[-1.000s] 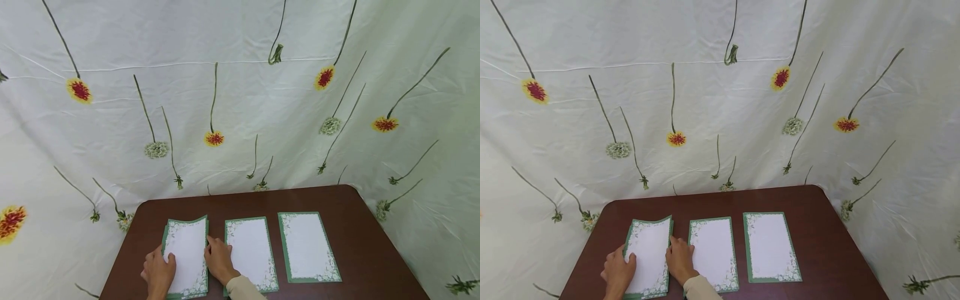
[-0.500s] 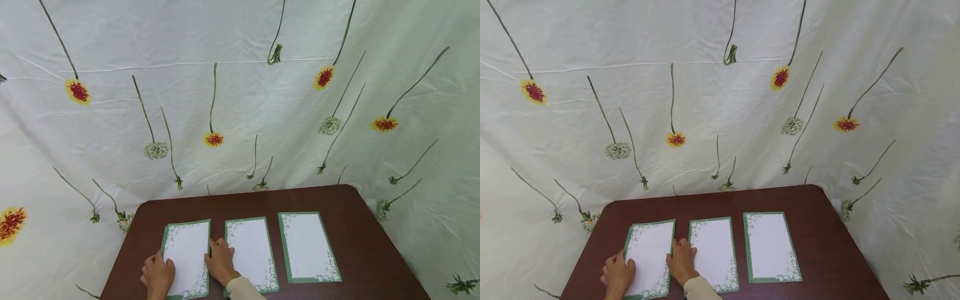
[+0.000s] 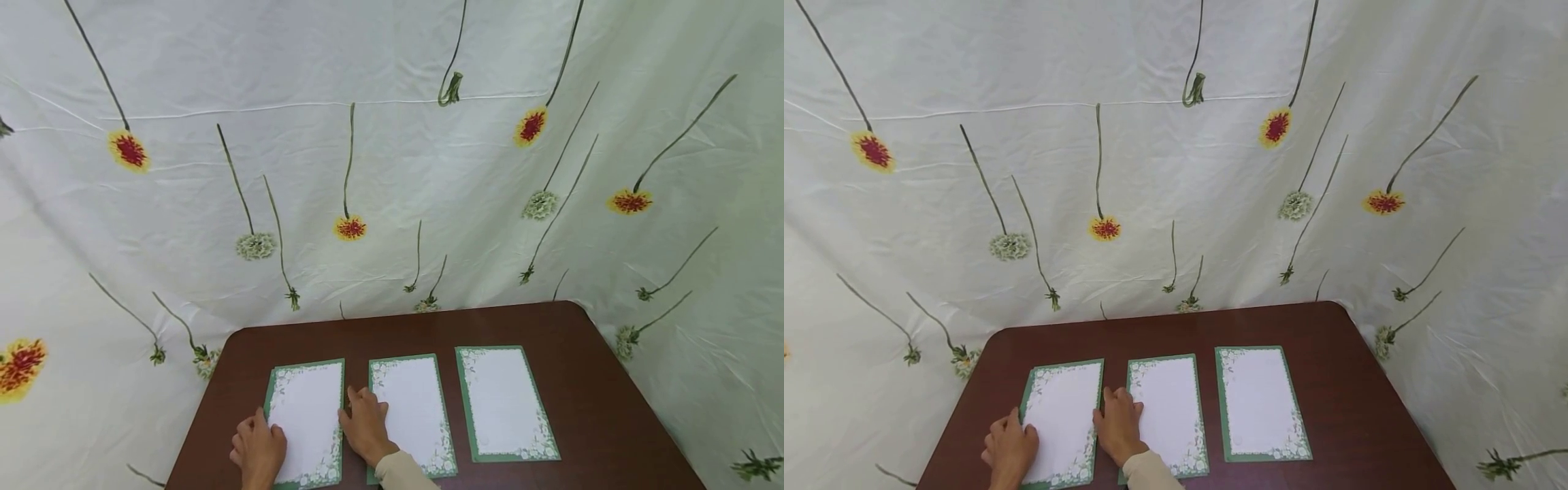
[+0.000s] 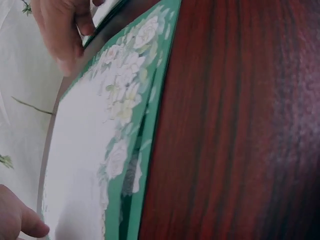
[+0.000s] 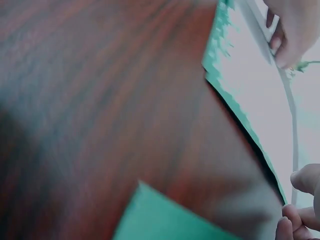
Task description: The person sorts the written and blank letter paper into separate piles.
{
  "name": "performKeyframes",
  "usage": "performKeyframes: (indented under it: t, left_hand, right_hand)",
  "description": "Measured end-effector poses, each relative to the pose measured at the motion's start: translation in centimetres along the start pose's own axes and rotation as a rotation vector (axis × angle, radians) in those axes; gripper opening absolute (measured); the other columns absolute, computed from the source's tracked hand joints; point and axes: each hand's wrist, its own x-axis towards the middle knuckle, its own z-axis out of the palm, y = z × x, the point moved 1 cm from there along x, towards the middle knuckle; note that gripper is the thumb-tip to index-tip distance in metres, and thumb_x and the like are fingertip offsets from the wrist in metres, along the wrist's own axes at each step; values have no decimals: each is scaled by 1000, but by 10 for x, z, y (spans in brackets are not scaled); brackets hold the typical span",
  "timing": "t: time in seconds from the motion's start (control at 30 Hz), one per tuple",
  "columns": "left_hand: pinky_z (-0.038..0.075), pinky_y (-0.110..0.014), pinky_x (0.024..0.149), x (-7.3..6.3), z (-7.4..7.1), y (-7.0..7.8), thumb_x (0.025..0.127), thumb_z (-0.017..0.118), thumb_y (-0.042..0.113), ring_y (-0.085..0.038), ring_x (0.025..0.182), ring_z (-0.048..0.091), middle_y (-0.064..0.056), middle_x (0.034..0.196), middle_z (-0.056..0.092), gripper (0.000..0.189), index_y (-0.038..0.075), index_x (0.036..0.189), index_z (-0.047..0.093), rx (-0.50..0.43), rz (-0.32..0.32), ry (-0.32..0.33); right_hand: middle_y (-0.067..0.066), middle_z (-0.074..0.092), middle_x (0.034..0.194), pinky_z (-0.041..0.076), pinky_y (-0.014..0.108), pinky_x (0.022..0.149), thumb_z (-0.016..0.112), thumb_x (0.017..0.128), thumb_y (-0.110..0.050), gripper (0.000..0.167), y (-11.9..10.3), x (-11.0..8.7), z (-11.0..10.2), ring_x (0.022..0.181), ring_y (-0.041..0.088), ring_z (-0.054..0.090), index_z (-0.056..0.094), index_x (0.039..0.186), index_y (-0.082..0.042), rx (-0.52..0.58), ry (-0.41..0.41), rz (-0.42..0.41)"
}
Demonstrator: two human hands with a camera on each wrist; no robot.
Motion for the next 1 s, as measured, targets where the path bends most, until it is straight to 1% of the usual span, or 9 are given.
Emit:
performKeyframes:
  t: [0.1, 0.17, 0.3, 0.4, 0.5, 0.63, 0.73, 0.87, 1.0]
  left_hand:
    - [19, -74, 102, 0, 4, 5, 97, 44, 10, -62, 131, 24, -42, 139, 28, 63, -16, 153, 31, -25, 20, 7]
    - [18, -75, 101, -2, 7, 9, 97, 46, 10, -62, 130, 24, -42, 140, 27, 63, -16, 152, 32, -44, 53, 27]
    - [24, -74, 97, -7, 15, 22, 96, 52, 10, -61, 128, 30, -40, 141, 32, 58, -14, 148, 41, -54, 166, 79]
    - [28, -73, 96, -12, 24, 34, 96, 55, 10, -60, 129, 35, -38, 142, 36, 55, -12, 146, 45, -56, 244, 78]
    - [29, -72, 99, -17, 36, 45, 97, 56, 10, -59, 132, 37, -37, 143, 37, 54, -11, 146, 47, -46, 297, 41]
    - [32, -72, 102, -24, 49, 62, 97, 61, 9, -58, 133, 40, -37, 145, 40, 51, -11, 143, 52, -12, 360, -3]
    - [31, -72, 105, -32, 59, 76, 99, 63, 11, -58, 137, 39, -37, 151, 39, 49, -10, 142, 56, 2, 406, -72]
    - [27, -74, 109, -41, 70, 92, 101, 63, 17, -56, 142, 34, -34, 158, 34, 49, -8, 143, 58, 11, 441, -181]
    - [24, -76, 110, -48, 81, 101, 101, 63, 20, -56, 145, 31, -34, 160, 32, 53, -11, 144, 56, 32, 452, -245]
  right_hand:
    - [-1, 60, 95, 29, 37, 76, 73, 100, -24, 48, 7, 2, -12, 89, 19, 55, 66, 140, 1, 7, 63, -4]
    - [0, 61, 96, 29, 37, 75, 73, 100, -23, 46, 13, 3, -20, 90, 20, 56, 67, 139, 0, -19, 106, -4]
    - [3, 62, 97, 31, 37, 73, 75, 97, -21, 44, 31, 6, -38, 91, 24, 59, 69, 135, 1, -67, 188, 9]
    - [4, 62, 97, 32, 39, 75, 76, 96, -20, 45, 46, 7, -51, 92, 25, 59, 69, 135, 1, -78, 227, 49]
    - [6, 62, 99, 32, 41, 77, 76, 96, -18, 44, 62, 5, -62, 93, 25, 58, 68, 135, 2, -81, 259, 93]
    - [12, 62, 103, 33, 42, 78, 77, 95, -16, 44, 81, 0, -76, 93, 26, 57, 69, 134, 4, -106, 309, 130]
    - [14, 61, 107, 34, 44, 79, 77, 96, -17, 45, 94, -7, -86, 95, 27, 56, 69, 134, 5, -133, 335, 151]
    - [14, 59, 110, 35, 48, 81, 76, 97, -19, 48, 109, -14, -94, 101, 28, 55, 66, 136, 6, -181, 342, 177]
    - [16, 59, 113, 37, 51, 83, 74, 98, -23, 49, 118, -20, -99, 104, 32, 54, 65, 138, 5, -232, 331, 214]
